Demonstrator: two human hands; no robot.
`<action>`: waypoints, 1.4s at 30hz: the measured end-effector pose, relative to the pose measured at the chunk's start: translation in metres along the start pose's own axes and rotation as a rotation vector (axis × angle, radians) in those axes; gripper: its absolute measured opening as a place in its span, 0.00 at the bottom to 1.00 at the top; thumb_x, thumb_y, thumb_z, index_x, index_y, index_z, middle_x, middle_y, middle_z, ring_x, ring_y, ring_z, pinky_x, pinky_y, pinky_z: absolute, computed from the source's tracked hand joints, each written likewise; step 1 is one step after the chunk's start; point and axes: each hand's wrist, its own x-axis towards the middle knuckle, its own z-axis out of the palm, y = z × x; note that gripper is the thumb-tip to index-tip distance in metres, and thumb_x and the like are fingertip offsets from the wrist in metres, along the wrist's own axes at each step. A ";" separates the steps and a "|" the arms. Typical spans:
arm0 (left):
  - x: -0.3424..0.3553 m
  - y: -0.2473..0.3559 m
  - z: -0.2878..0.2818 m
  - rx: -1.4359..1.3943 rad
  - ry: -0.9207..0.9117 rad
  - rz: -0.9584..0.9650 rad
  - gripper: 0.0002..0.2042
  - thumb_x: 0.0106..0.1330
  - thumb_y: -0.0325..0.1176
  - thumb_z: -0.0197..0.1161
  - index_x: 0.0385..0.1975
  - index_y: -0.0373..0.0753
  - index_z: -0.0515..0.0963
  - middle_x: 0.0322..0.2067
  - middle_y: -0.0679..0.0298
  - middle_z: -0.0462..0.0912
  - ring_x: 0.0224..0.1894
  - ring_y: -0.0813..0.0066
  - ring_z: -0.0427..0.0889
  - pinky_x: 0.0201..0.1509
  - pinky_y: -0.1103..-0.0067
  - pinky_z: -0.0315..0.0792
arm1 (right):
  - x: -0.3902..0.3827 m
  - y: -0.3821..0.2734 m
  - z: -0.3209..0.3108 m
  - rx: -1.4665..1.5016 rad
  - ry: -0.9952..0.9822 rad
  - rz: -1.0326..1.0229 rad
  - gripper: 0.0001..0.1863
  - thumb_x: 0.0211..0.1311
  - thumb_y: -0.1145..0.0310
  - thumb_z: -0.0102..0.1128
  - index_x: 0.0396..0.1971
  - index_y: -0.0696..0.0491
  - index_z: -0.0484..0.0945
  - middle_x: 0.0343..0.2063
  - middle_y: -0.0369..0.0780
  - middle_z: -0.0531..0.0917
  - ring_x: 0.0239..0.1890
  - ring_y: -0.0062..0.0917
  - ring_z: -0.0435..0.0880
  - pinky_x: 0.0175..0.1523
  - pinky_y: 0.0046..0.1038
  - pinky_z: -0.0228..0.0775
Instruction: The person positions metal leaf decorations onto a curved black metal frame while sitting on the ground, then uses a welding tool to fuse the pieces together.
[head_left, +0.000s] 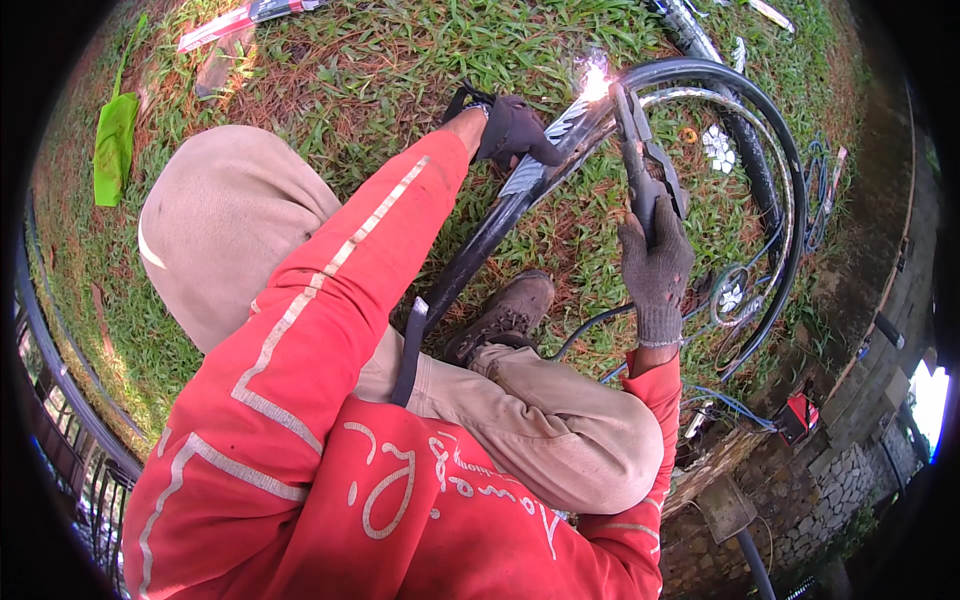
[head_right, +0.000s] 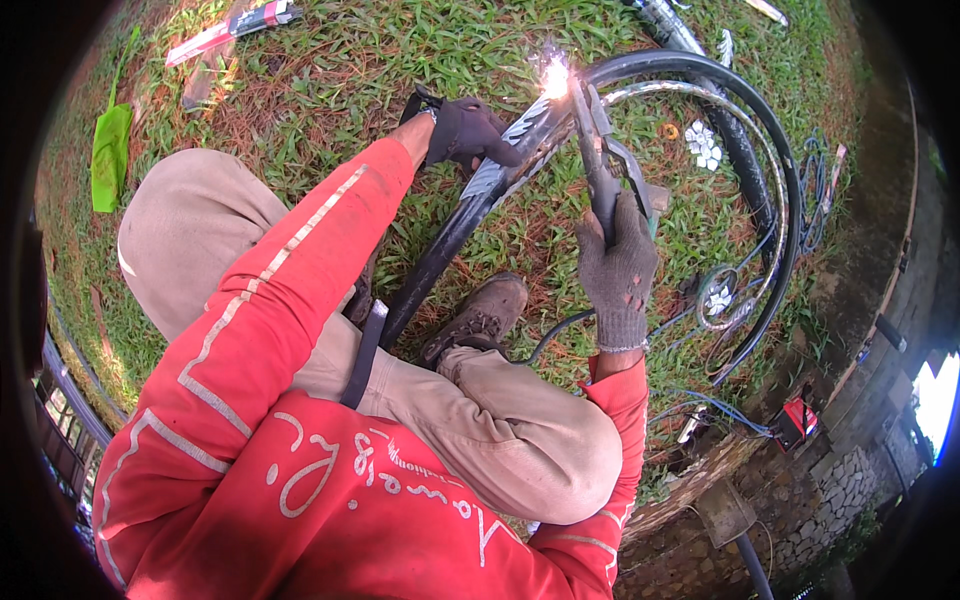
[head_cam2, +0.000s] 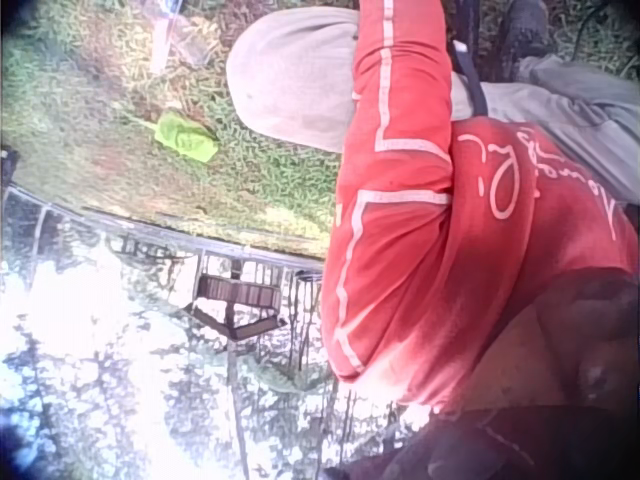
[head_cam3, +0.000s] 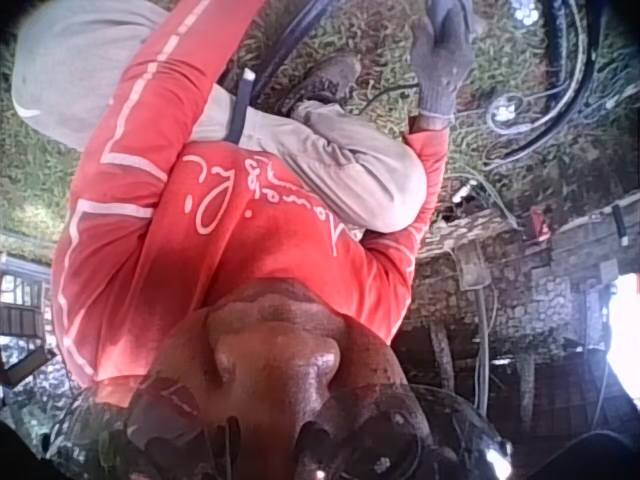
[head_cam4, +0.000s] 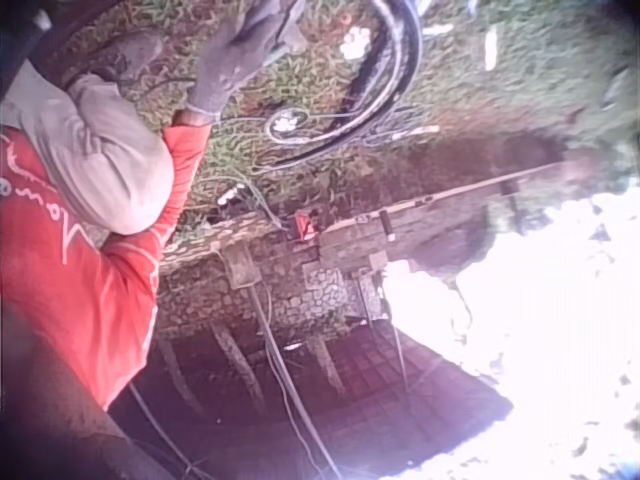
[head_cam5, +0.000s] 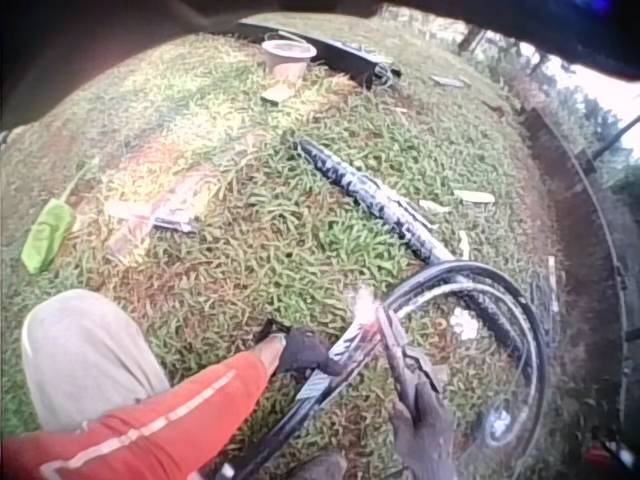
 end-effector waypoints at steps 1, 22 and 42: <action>-0.001 0.000 0.000 0.002 -0.002 0.001 0.34 0.71 0.71 0.63 0.52 0.43 0.91 0.40 0.58 0.95 0.42 0.62 0.92 0.59 0.64 0.76 | 0.000 0.000 0.000 0.000 0.000 0.000 0.28 0.70 0.60 0.75 0.63 0.61 0.82 0.48 0.59 0.88 0.49 0.54 0.93 0.51 0.43 0.85; -0.011 0.013 -0.007 0.173 -0.046 0.026 0.27 0.78 0.67 0.57 0.52 0.52 0.92 0.38 0.67 0.95 0.47 0.66 0.91 0.73 0.64 0.66 | 0.002 -0.008 -0.004 0.160 0.008 0.094 0.28 0.71 0.63 0.75 0.65 0.61 0.82 0.46 0.54 0.91 0.45 0.43 0.96 0.51 0.37 0.85; -0.025 0.027 -0.010 0.213 -0.030 -0.006 0.18 0.83 0.58 0.57 0.57 0.62 0.91 0.39 0.73 0.95 0.48 0.67 0.91 0.75 0.63 0.68 | -0.003 -0.001 -0.002 0.161 -0.008 0.121 0.28 0.70 0.63 0.76 0.64 0.63 0.83 0.45 0.53 0.91 0.44 0.40 0.95 0.52 0.36 0.84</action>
